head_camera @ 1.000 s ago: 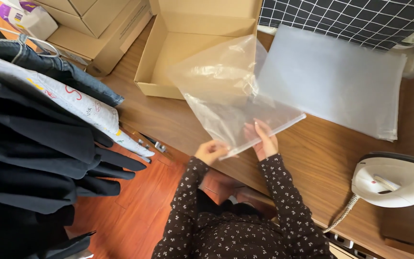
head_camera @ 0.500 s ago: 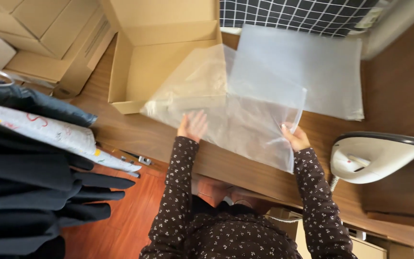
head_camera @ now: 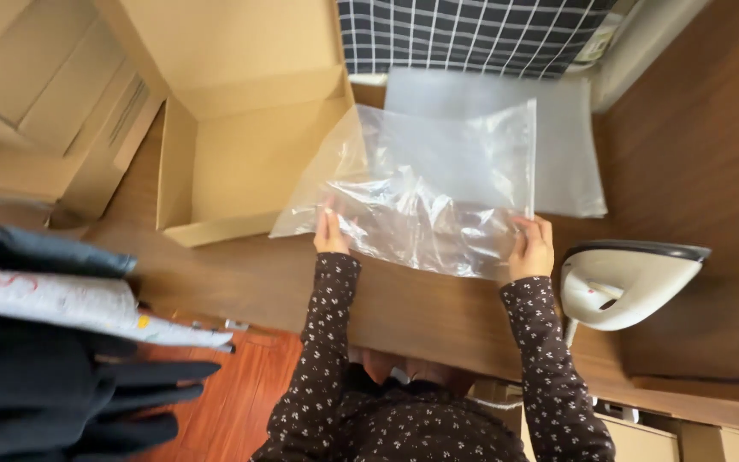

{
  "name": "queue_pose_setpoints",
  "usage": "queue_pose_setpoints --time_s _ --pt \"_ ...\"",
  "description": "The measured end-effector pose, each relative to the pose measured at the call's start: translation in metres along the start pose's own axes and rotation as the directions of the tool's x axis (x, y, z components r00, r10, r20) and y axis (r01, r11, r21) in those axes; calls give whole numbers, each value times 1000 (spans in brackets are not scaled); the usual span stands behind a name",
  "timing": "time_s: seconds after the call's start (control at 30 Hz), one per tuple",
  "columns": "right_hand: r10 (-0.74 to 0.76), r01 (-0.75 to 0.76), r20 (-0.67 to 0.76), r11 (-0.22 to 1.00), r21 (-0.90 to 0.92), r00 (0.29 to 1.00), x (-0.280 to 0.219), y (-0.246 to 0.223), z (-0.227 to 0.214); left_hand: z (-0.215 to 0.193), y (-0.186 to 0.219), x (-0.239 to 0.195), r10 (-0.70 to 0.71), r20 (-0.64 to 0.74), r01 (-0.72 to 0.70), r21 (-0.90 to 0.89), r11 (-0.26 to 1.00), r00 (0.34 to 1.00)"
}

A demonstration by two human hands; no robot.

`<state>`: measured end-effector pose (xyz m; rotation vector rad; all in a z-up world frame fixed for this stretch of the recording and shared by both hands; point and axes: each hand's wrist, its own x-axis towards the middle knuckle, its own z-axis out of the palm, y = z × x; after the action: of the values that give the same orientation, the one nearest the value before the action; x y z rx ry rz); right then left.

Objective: The person places a clear plastic sheet on a wooden table, then retrieves a cardboard box and places it on the table. They open the box, remove a folded black t-shirt from a plastic bag, and hang the t-shirt on a green hanger on a clothing rack. The person then places another plastic sheet into a box.

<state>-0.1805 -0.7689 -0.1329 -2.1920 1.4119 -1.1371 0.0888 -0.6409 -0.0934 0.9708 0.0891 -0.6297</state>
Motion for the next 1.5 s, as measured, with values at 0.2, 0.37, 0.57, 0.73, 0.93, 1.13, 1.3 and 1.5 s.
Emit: queue_pose_setpoints --time_s 0.2,0.37,0.57,0.73,0.93,1.13,1.3,1.5 --pt "-136 49 -281 954 -295 950 56 11 -3 77 8 -21 241 311 -316 218 923 919" --pt "-46 -137 -402 900 -415 915 103 19 -6 123 8 -10 228 479 -391 274 879 848" --pt "164 -369 -413 792 -487 896 132 58 8 152 -3 2 34 507 -242 351 905 861" --pt "353 -404 -196 795 -453 915 137 97 42 88 -171 132 -243 116 171 434 885 963" --pt "-203 89 -213 888 -451 956 70 66 71 66 -198 113 -258 55 242 204 949 965" --pt "-189 183 21 912 -368 982 33 34 68 85 -152 85 -202 243 160 184 970 949" --pt "-224 184 -33 866 -465 974 38 59 75 94 -132 70 -185 278 119 238 964 942" --pt "-219 58 -234 835 -547 947 45 84 70 92 -119 63 -257 315 127 378 917 914"
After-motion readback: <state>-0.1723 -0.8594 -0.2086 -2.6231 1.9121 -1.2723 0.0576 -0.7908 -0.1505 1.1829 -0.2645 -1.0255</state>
